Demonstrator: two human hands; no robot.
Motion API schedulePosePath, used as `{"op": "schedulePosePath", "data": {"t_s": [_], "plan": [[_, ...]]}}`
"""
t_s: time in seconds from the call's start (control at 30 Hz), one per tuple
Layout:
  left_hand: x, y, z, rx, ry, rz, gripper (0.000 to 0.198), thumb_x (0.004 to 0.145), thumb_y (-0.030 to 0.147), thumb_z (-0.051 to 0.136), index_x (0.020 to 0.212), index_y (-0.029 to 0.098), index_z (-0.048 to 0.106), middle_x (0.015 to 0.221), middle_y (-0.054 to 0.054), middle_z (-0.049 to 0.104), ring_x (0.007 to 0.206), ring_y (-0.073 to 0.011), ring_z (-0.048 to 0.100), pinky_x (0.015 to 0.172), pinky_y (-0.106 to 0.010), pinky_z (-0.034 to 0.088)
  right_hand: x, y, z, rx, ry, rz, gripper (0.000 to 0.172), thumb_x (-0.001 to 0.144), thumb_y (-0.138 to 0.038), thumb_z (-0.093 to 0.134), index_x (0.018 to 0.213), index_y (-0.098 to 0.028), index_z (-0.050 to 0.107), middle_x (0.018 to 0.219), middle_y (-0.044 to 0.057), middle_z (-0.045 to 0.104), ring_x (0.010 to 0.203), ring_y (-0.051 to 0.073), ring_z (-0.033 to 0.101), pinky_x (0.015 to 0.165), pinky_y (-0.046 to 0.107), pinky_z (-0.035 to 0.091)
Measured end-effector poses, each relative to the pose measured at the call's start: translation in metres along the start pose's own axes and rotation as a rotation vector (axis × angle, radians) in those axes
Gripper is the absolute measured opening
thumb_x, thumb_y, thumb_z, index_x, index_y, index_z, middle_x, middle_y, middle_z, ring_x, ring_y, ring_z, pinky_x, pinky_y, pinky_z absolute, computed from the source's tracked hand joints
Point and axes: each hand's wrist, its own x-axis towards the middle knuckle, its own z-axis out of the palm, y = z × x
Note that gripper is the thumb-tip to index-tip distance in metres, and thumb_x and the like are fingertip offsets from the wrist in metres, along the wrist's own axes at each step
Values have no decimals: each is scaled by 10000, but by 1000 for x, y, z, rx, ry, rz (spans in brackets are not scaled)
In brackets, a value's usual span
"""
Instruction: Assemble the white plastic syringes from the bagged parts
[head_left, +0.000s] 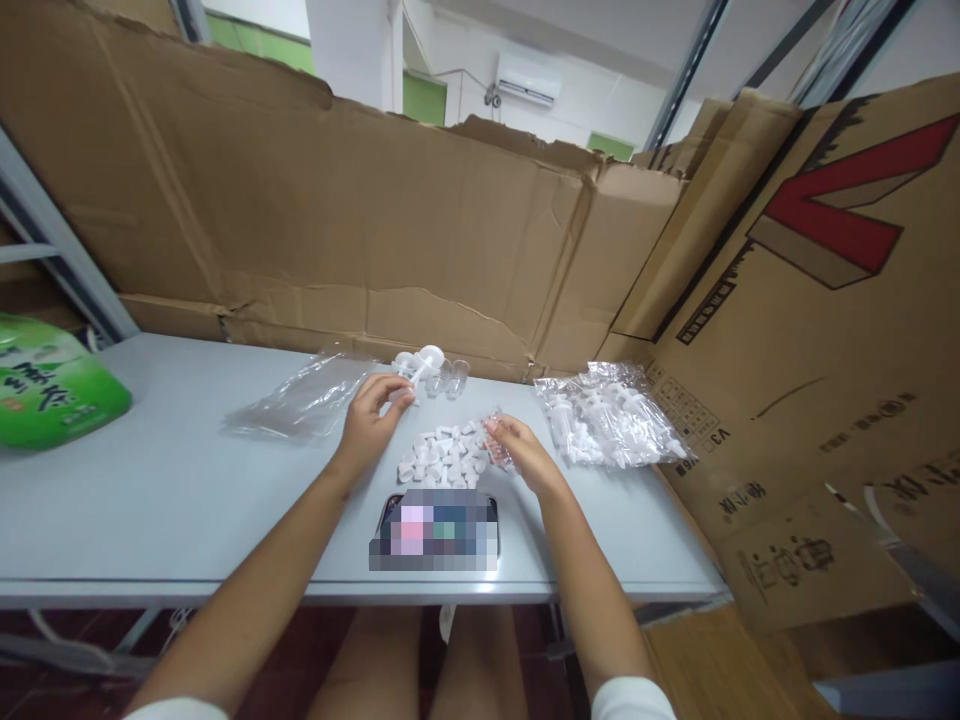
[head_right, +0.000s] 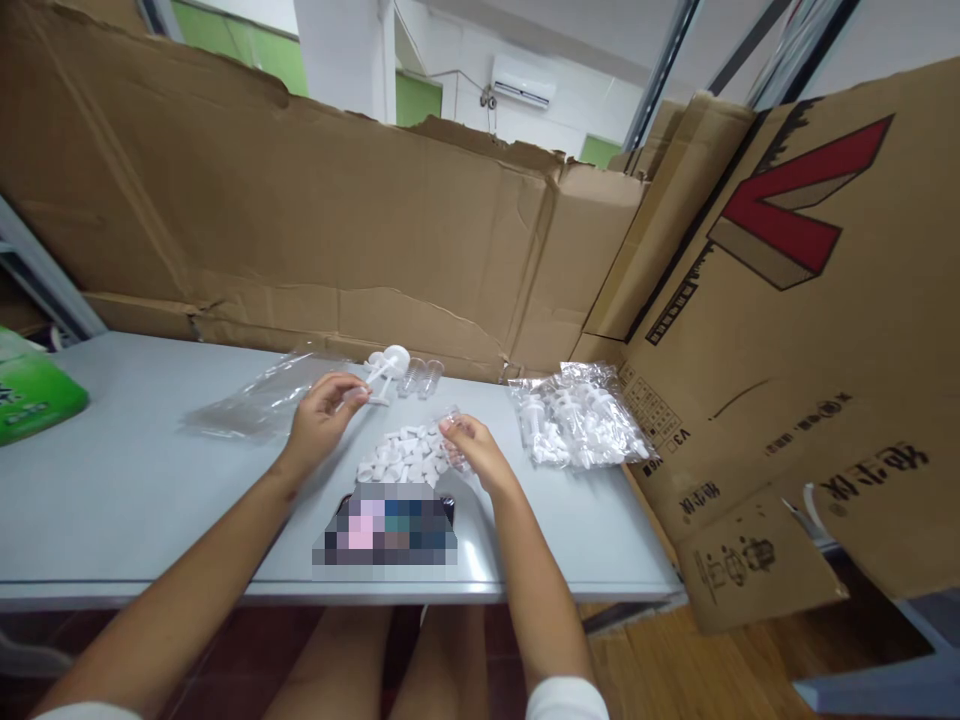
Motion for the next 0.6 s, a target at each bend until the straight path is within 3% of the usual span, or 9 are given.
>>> {"op": "schedulePosePath", "data": {"t_s": [0.17, 0.37, 0.5, 0.6], "plan": [[-2, -5, 0, 194, -184, 136, 108, 801, 245, 507, 837, 188, 591, 937, -44, 550, 936, -165, 533, 887, -315, 401, -1, -2, 2, -21, 9, -13, 379, 639, -505, 641, 780, -169, 535, 613, -30, 486, 511, 79, 408, 481, 217, 306], [-2, -16, 4, 348, -387, 115, 129, 819, 245, 452, 854, 197, 567, 1057, -63, 544, 1015, -184, 522, 912, -326, 387, -1, -2, 3, -38, 32, -9, 378, 628, -511, 645, 768, -179, 528, 626, -19, 527, 521, 90, 433, 501, 228, 320], [11, -29, 5, 455, -461, 126, 120, 796, 219, 434, 845, 192, 540, 1090, -83, 547, 1053, -215, 501, 904, -341, 384, -1, -1, 4, -39, 49, -30, 365, 638, -505, 638, 764, -180, 530, 624, -22, 517, 526, 90, 428, 512, 230, 328], [29, -45, 6, 536, -517, 115, 109, 770, 207, 424, 824, 190, 517, 1011, -79, 568, 972, -222, 530, 852, -342, 404, -1, -1, 5, -40, 57, -39, 372, 636, -512, 635, 760, -177, 530, 622, -23, 507, 531, 89, 419, 519, 231, 331]]}}
